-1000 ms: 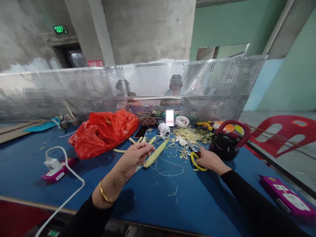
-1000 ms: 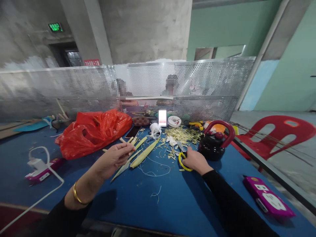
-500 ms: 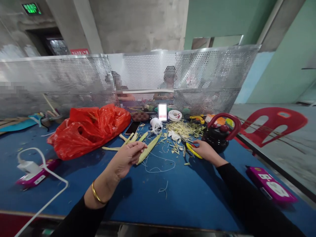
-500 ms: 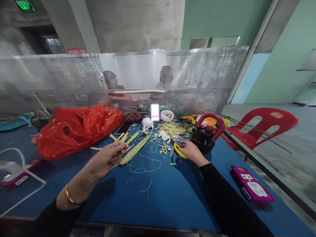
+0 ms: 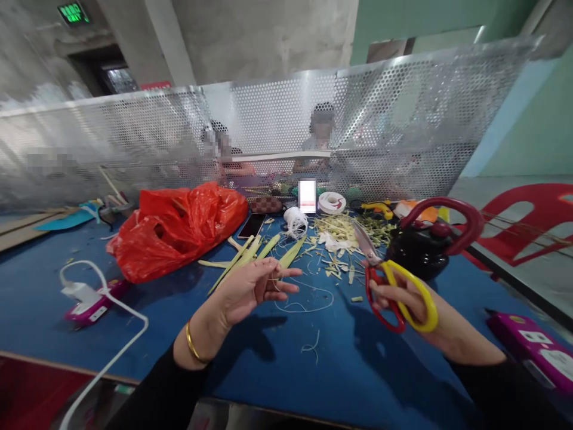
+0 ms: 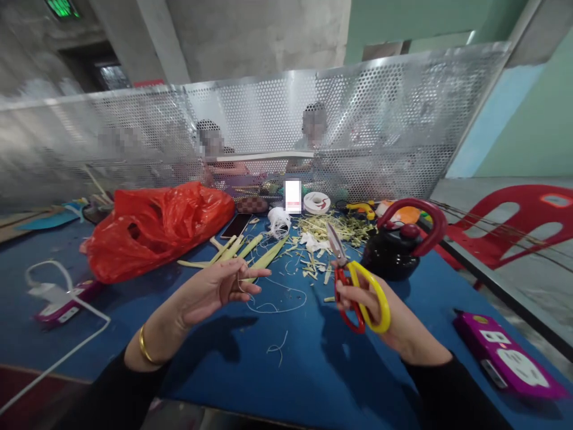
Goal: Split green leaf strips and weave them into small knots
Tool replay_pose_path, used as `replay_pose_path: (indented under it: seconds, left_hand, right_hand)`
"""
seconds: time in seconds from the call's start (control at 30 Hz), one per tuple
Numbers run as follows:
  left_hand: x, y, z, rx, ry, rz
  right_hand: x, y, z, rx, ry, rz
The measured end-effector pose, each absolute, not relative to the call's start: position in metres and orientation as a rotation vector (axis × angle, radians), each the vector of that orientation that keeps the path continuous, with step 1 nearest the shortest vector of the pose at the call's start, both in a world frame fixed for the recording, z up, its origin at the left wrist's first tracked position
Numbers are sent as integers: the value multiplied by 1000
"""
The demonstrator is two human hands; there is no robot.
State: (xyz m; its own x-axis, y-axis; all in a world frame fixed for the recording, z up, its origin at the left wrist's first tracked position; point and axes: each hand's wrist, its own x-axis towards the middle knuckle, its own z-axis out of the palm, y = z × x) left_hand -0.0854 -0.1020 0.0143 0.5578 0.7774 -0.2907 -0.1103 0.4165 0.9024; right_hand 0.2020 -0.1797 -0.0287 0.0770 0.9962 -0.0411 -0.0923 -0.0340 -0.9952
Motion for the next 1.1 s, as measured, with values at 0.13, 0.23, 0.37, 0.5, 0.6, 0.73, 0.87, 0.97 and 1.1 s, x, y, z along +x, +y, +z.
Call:
replay_pose_path:
  seconds: [0.13,0.23,0.37,0.5,0.6,0.73,0.87,0.97,1.1]
  left_hand:
    - [-86,-100,12,970,794,640]
    - [-88,-100,13,968,807,662]
    - [-89,-104,17,970,865,683]
    - [-88,-108,18,994,878,696]
    - [-87,-110,17,1006,882,707]
    - [-86,-115,16,1047,874,724]
    - [-88,-120,15,1071,876,711]
    - [-90,-122,12,1078,869,710]
    - [-91,-123,5,1106,874,672]
  right_hand:
    - [169,-212,-38,-986,-809,1651]
    - [148,-227,-52,-798,-646,1889]
    - [130,-230,-66,-576,-585,2059]
    - [120,-227,-71,-376,-531,2212]
    - [112,-224,-70,-327,-494,2245]
    - [102,-218,-62,-305,-462,2247]
    - [97,-211,-55,-373,-468,2251]
    - [97,-208,-52,-417,-458,2225]
    - [98,-208,-49,-456,-464,2182]
